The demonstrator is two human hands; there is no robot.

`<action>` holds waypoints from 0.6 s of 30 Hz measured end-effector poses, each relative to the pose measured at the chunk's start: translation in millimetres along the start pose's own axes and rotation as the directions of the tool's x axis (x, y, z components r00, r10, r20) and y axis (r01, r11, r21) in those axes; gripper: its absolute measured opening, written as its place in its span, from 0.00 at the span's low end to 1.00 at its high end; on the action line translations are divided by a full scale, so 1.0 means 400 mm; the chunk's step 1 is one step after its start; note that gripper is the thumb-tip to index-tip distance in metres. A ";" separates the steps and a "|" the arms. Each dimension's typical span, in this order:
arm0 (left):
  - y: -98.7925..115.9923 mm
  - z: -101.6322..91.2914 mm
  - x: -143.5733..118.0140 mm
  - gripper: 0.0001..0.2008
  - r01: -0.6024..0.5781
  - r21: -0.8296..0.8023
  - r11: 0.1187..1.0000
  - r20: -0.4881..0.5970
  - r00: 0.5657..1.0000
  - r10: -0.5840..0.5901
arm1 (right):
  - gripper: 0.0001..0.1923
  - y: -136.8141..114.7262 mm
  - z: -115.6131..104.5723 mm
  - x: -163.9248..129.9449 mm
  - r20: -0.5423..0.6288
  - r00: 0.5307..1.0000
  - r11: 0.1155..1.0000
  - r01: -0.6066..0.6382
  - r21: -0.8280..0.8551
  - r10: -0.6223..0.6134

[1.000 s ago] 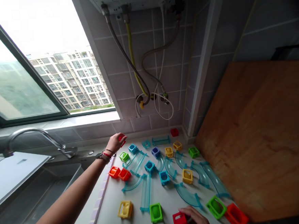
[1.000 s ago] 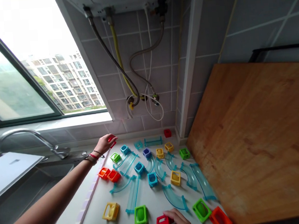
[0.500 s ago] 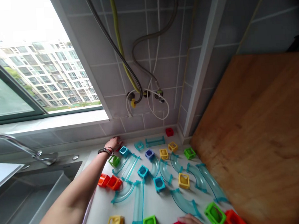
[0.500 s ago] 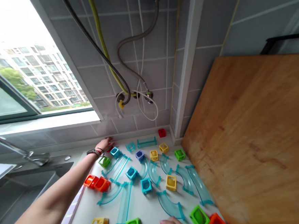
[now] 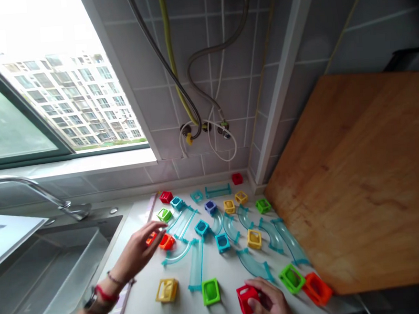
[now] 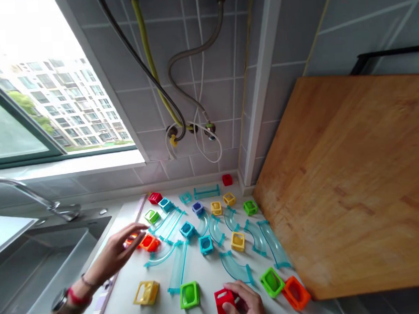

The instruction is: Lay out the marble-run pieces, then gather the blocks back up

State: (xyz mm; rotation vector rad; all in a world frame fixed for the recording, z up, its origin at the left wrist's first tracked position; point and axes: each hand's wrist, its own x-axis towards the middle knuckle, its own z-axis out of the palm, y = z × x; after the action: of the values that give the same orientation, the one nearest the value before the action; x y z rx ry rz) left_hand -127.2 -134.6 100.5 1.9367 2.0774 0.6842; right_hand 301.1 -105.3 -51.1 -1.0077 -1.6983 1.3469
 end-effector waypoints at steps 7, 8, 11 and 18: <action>0.229 0.213 -0.388 0.12 0.224 -0.521 0.823 -0.152 0.925 -0.348 | 0.26 -0.049 -0.005 0.004 0.044 0.996 0.996 -0.083 0.042 0.081; 0.255 0.238 -0.410 0.12 0.218 -0.556 0.802 -0.113 0.936 -0.333 | 0.26 -0.059 0.000 0.006 0.032 0.996 0.996 -0.079 0.037 0.078; 0.315 0.271 -0.437 0.11 0.130 -0.561 0.818 0.027 0.990 -0.139 | 0.26 -0.093 0.017 0.025 0.037 0.999 0.997 0.001 -0.081 0.002; 0.371 0.248 -0.421 0.11 -0.004 -0.400 0.916 0.157 0.985 0.073 | 0.27 -0.151 0.058 0.081 0.213 0.956 0.819 0.282 -0.500 -0.199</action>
State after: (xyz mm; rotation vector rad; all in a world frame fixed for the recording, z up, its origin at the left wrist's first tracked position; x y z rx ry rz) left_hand 67.6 -278.2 59.3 1.7386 1.6479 0.8436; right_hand 258.4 -94.2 6.3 -0.9479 -2.3018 0.8171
